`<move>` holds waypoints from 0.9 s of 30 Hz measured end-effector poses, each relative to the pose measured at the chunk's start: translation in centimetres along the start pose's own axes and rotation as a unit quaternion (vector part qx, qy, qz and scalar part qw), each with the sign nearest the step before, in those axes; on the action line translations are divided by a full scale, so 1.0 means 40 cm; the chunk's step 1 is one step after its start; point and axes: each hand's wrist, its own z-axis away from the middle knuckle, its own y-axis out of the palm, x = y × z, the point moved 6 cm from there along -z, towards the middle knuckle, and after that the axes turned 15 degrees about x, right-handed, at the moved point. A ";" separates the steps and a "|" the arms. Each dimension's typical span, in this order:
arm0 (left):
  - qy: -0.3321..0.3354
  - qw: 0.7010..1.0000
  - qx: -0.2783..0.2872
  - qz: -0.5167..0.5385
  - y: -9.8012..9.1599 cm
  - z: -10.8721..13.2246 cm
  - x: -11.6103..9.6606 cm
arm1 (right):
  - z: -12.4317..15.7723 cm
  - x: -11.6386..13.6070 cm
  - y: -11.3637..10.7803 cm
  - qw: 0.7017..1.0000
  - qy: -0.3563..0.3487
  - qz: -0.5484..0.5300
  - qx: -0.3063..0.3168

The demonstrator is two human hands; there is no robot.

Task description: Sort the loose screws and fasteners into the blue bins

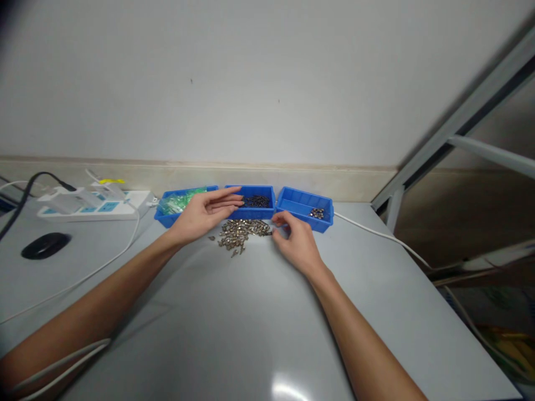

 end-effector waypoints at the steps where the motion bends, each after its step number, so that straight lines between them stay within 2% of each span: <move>1: 0.001 1.000 -0.001 -0.025 0.003 0.000 -0.001 | 0.001 0.004 0.008 0.999 -0.010 0.027 0.020; 4: 0.015 0.986 0.032 -0.165 0.035 0.004 -0.008 | 0.004 0.020 0.035 0.993 -0.041 0.079 0.077; 8: 0.088 0.926 0.146 -0.337 0.113 0.013 -0.002 | 0.008 0.033 0.047 0.986 -0.057 0.110 0.109; 11: 0.132 0.887 0.186 -0.402 0.150 0.024 0.014 | 0.008 0.032 0.037 0.983 -0.057 0.127 0.118; 14: 0.143 0.864 0.192 -0.442 0.163 0.032 0.019 | 0.010 0.031 0.022 0.981 -0.056 0.146 0.118; 20: 0.093 0.833 0.187 -0.512 0.157 0.032 0.005 | 0.013 0.039 0.018 0.977 -0.070 0.133 0.149; 24: 0.098 0.836 0.166 -0.514 0.157 0.037 -0.003 | 0.012 0.036 0.006 0.978 -0.059 0.137 0.149; 27: 0.131 0.839 0.166 -0.502 0.174 0.048 -0.003 | 0.009 0.026 0.001 0.983 -0.041 0.087 0.153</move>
